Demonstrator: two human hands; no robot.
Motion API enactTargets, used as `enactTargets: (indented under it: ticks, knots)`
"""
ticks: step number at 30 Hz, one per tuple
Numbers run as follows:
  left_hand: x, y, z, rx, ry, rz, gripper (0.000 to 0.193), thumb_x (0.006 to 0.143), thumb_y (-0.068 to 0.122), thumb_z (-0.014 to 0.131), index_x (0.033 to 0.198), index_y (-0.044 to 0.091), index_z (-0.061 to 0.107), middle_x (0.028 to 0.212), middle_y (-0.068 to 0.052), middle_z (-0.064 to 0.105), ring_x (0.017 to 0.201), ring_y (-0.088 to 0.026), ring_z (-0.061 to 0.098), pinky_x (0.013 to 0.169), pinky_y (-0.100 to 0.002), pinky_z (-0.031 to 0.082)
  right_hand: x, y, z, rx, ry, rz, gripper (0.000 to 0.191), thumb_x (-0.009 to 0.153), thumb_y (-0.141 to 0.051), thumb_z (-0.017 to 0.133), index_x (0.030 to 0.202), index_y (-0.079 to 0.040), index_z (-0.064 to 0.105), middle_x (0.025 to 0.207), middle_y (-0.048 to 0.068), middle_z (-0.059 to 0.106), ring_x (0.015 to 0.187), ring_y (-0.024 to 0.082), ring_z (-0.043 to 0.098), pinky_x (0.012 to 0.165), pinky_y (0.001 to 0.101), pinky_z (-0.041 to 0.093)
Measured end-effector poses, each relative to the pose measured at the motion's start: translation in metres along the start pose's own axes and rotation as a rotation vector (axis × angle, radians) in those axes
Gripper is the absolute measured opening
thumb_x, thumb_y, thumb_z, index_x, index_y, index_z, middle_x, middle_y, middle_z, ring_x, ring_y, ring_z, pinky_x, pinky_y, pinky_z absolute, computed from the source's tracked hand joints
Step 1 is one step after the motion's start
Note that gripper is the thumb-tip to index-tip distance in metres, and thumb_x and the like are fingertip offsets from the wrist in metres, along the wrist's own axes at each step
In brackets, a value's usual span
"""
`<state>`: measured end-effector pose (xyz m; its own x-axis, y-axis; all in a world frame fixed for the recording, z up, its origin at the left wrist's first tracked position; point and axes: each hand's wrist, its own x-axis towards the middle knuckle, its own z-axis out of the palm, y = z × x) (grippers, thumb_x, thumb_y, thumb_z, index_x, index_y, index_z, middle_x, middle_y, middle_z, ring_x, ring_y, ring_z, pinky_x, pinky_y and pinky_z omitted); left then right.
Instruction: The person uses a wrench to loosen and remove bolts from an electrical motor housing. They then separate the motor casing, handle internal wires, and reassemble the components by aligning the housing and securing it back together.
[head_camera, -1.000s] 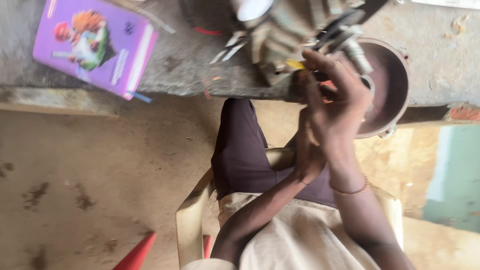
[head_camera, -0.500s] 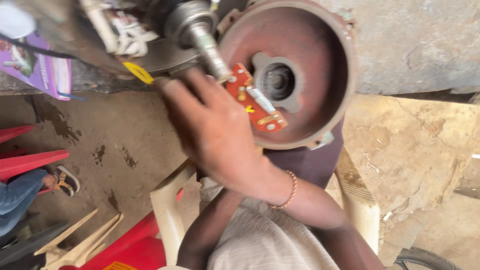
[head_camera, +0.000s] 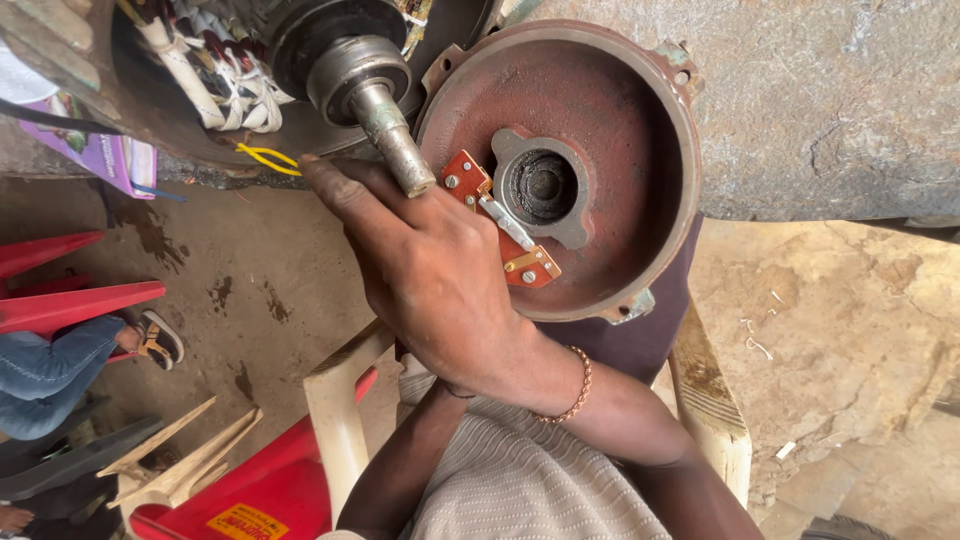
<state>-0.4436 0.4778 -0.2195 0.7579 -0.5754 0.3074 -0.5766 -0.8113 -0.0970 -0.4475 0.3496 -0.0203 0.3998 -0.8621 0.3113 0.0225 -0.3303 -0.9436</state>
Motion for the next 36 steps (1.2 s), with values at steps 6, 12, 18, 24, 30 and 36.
enactTargets:
  ticks: [6, 12, 18, 24, 30, 36]
  knots:
    - [0.007, -0.002, -0.008, 0.029, 0.022, -0.006, 0.030, 0.103, 0.006, 0.064, 0.131, 0.003, 0.052, 0.116, -0.009, 0.065, 0.106, -0.014, 0.065, 0.090, -0.027, 0.056, 0.004, -0.008, 0.004, -0.090, 0.050, -0.064, 0.048, 0.096, 0.004, 0.069, 0.140, -0.012, 0.059, 0.129, 0.003, 0.068, 0.095, 0.021, 0.073, 0.079, 0.0313, 0.060]
    - [0.014, -0.004, -0.013, 0.035, 0.047, 0.010, 0.026, 0.105, 0.008, 0.062, 0.129, 0.003, 0.053, 0.115, -0.008, 0.066, 0.105, -0.014, 0.065, 0.089, -0.026, 0.055, 0.010, -0.016, 0.010, -0.086, 0.096, -0.054, 0.043, 0.101, 0.004, 0.068, 0.141, -0.011, 0.059, 0.128, 0.004, 0.068, 0.093, 0.018, 0.073, 0.078, 0.0304, 0.060]
    - [0.022, -0.009, -0.025, 0.006, 0.068, 0.035, 0.022, 0.106, 0.010, 0.061, 0.127, 0.004, 0.055, 0.113, -0.007, 0.066, 0.103, -0.013, 0.065, 0.087, -0.026, 0.055, 0.010, -0.026, 0.020, -0.113, 0.114, -0.056, 0.042, 0.101, 0.003, 0.069, 0.140, -0.008, 0.057, 0.116, 0.008, 0.066, 0.096, 0.020, 0.071, 0.078, 0.0302, 0.060]
    - [0.054, -0.021, -0.062, -0.246, 0.007, 0.189, 0.019, 0.108, 0.011, 0.060, 0.125, 0.004, 0.057, 0.112, -0.006, 0.067, 0.101, -0.012, 0.065, 0.086, -0.025, 0.055, 0.003, -0.038, 0.026, -0.116, 0.233, -0.113, 0.026, 0.099, 0.000, 0.078, 0.123, -0.005, 0.068, 0.108, 0.010, 0.070, 0.090, 0.014, 0.070, 0.069, 0.0284, 0.060]
    - [0.104, -0.040, -0.106, -1.459, -0.719, 0.312, 0.020, 0.099, 0.017, 0.071, 0.107, 0.002, 0.063, 0.092, -0.004, 0.074, 0.082, -0.009, 0.072, 0.071, -0.028, 0.059, -0.037, -0.047, 0.008, -0.323, 0.459, -0.193, 0.013, 0.102, -0.004, 0.076, 0.112, -0.001, 0.069, 0.109, 0.012, 0.071, 0.094, 0.023, 0.069, 0.081, 0.0315, 0.057]
    - [0.129, -0.019, -0.133, -1.178, -0.637, 0.550, 0.021, 0.093, 0.017, 0.080, 0.085, 0.001, 0.068, 0.072, -0.011, 0.074, 0.066, -0.017, 0.075, 0.062, -0.031, 0.057, -0.060, -0.044, 0.001, -0.245, 0.592, -0.210, 0.012, 0.107, -0.007, 0.074, 0.114, 0.002, 0.068, 0.108, 0.014, 0.070, 0.101, 0.022, 0.064, 0.091, 0.0282, 0.052]
